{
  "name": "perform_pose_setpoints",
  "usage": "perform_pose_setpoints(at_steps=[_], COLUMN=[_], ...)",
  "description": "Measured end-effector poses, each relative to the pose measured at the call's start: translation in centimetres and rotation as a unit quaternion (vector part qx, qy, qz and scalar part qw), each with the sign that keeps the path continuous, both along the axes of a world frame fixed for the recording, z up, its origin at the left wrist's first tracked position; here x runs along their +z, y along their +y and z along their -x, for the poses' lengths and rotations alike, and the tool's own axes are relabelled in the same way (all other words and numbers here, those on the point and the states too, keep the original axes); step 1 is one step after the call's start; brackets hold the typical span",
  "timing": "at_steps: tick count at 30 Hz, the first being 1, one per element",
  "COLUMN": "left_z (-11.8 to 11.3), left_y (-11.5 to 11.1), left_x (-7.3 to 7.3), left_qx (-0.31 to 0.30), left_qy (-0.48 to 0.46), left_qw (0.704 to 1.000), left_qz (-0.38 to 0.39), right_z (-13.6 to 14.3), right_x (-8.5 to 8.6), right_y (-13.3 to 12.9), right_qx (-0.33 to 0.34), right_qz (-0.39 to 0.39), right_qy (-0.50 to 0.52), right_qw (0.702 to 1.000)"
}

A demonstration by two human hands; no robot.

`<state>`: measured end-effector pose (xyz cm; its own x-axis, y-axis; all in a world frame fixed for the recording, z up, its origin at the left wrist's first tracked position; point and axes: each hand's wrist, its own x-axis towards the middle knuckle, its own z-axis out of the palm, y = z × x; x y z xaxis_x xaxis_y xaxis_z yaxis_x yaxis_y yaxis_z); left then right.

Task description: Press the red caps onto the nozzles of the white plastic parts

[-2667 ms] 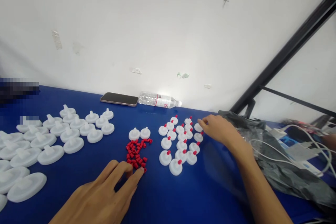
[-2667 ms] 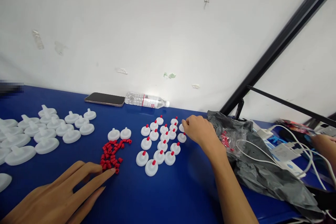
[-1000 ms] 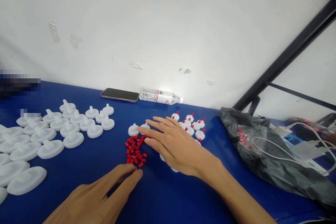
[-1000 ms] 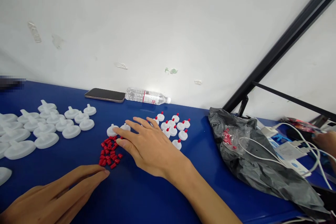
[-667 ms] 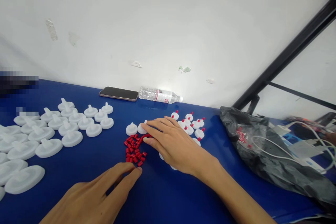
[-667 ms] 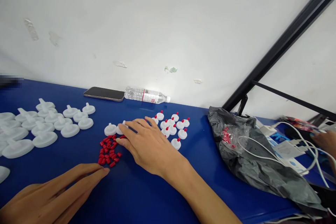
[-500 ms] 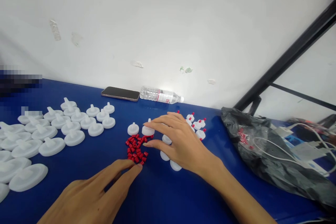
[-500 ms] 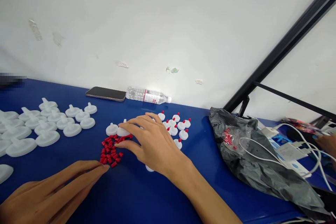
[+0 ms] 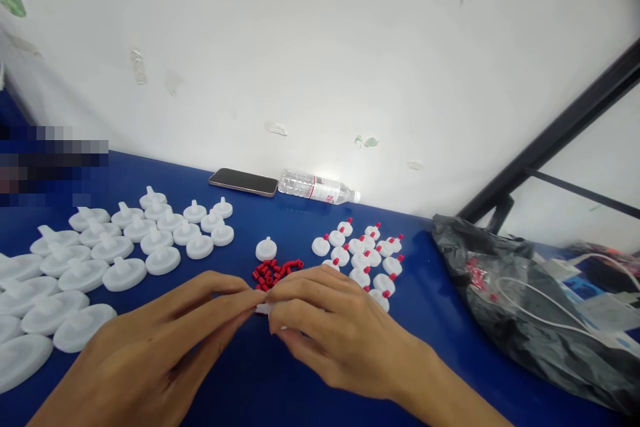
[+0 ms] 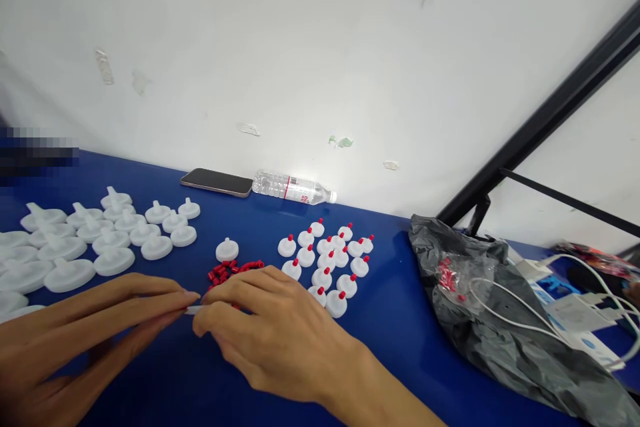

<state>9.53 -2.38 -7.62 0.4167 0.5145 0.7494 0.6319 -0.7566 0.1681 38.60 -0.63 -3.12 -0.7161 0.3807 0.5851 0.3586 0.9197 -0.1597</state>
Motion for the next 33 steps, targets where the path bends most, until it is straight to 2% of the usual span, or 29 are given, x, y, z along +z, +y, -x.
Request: perform_pose_setpoints(at_steps=[5, 11, 15, 18, 23, 25, 27, 30, 33], left_z=[-0.2, 0.0, -0.3, -0.4, -0.5, -0.5, -0.1, 1.0, 2.0], left_y=[-0.2, -1.0, -1.3, -1.0, 0.0, 0.1, -0.3, -1.1, -1.9], left_x=[0.1, -1.8, -2.6, -2.3, -0.5, -0.3, -0.9, -2.8, -4.2], left_qx=[-0.003, 0.041, 0.047, 0.048, 0.021, 0.007, 0.012, 0.045, 0.055], left_qy=[-0.005, -0.01, -0.01, -0.008, 0.017, 0.023, 0.023, 0.033, 0.054], left_qw=[1.0, 0.998, 0.998, 0.998, 0.999, 1.0, 1.0, 0.998, 0.997], left_qz=[0.016, 0.041, 0.05, 0.049, 0.019, 0.012, -0.006, -0.034, -0.032], right_z=[0.0, -0.2, 0.1, 0.2, 0.4, 0.6, 0.7, 0.9, 1.1], right_x=[-0.3, -0.1, -0.1, 0.0, 0.2, 0.3, 0.3, 0.2, -0.1], right_y=[0.2, 0.1, 0.0, -0.1, -0.5, -0.6, -0.6, -0.6, -0.9], right_qx=[-0.004, -0.003, 0.014, 0.019, -0.013, -0.014, 0.0, 0.03, 0.03], right_qz=[-0.004, -0.002, 0.011, 0.033, 0.095, 0.112, 0.114, 0.092, 0.071], right_qy=[0.017, 0.023, 0.034, 0.051, 0.137, 0.165, 0.183, 0.204, 0.205], right_qw=[1.0, 1.0, 0.999, 0.998, 0.986, 0.98, 0.977, 0.974, 0.976])
